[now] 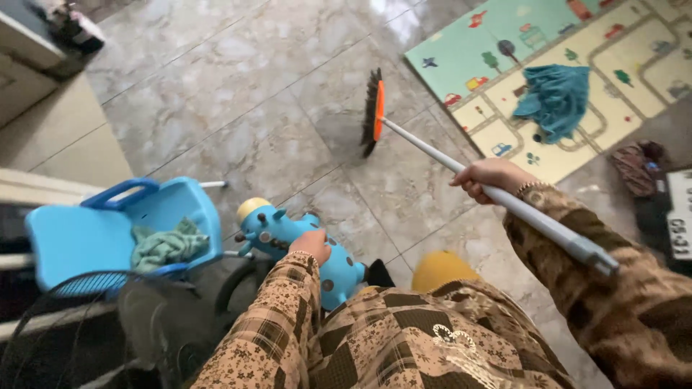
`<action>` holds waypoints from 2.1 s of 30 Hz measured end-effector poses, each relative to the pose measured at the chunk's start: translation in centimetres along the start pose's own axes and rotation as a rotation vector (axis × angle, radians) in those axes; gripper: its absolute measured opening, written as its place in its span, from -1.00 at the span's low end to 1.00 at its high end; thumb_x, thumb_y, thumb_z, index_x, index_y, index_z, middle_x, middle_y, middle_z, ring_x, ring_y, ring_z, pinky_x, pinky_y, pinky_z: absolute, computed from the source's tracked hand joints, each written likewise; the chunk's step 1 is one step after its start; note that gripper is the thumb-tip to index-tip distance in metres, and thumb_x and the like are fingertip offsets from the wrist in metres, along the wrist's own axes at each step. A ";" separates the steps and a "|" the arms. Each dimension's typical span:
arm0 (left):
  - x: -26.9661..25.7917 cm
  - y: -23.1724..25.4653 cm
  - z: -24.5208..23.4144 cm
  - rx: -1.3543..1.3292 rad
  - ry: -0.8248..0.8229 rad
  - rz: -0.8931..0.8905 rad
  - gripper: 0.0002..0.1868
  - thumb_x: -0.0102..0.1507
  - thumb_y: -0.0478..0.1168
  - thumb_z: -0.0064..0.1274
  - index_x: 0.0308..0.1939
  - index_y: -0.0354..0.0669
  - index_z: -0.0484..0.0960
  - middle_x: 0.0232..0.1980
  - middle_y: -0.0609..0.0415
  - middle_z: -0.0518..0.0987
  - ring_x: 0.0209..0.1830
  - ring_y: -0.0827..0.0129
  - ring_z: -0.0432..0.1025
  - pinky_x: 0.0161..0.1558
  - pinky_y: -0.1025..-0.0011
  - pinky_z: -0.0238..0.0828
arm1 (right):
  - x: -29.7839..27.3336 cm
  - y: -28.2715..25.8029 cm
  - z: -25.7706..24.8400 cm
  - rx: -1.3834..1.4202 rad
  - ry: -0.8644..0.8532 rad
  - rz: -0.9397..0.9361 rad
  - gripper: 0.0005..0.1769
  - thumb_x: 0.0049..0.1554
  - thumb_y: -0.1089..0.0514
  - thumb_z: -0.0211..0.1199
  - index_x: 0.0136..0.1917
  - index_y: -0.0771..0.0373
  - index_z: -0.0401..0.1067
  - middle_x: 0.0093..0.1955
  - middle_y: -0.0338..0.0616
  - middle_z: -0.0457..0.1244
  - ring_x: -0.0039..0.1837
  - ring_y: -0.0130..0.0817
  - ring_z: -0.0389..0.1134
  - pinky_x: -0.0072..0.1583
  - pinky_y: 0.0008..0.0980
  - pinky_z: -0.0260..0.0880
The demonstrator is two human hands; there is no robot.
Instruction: Sweeping debris off a tiled floor using a broom and moving it toward a collection point or dustpan.
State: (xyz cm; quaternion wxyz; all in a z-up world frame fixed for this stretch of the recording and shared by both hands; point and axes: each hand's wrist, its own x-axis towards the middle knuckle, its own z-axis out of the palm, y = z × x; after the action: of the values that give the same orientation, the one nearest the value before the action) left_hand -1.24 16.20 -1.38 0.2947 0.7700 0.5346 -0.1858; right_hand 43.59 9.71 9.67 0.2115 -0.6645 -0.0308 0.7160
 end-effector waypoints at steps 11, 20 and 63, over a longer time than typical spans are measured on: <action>6.7 7.5 -1.9 0.036 -0.104 0.110 -0.69 0.27 -0.11 0.01 0.07 -0.08 0.57 0.07 -0.15 0.61 0.07 -0.09 0.51 0.04 0.00 0.48 | 2.8 5.1 -12.0 -0.228 0.460 -0.005 -0.79 0.07 0.21 0.36 -0.32 0.36 0.46 -0.43 -0.09 0.26 -0.47 -0.34 0.23 -0.40 -0.34 0.20; 13.3 8.7 -8.1 -0.051 -0.009 -0.052 -0.67 0.23 -0.06 0.05 0.04 -0.01 0.61 0.09 -0.13 0.62 0.10 -0.10 0.50 0.09 0.00 0.47 | 16.8 -8.1 -11.7 0.522 0.120 0.065 -0.87 0.06 0.22 0.25 -0.27 0.26 0.35 -0.43 -0.17 0.27 -0.33 -0.43 0.33 -0.36 -0.53 0.35; 8.6 10.6 -4.3 -0.543 0.141 -0.605 -0.66 0.19 -0.14 0.03 0.06 0.05 0.57 0.07 -0.08 0.62 0.12 -0.05 0.48 0.10 0.00 0.44 | 20.3 -41.1 1.9 -0.202 -0.198 0.356 -0.69 0.32 0.21 0.02 -0.09 0.51 0.45 -0.31 -0.23 0.20 -0.35 -0.55 0.22 -0.36 -0.62 0.22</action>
State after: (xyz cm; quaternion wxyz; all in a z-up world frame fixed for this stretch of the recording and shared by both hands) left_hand 11.59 22.50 -0.60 0.3819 0.4833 0.7852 -0.0630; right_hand 51.94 54.49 4.20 0.0100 -0.6037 -0.0054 0.7971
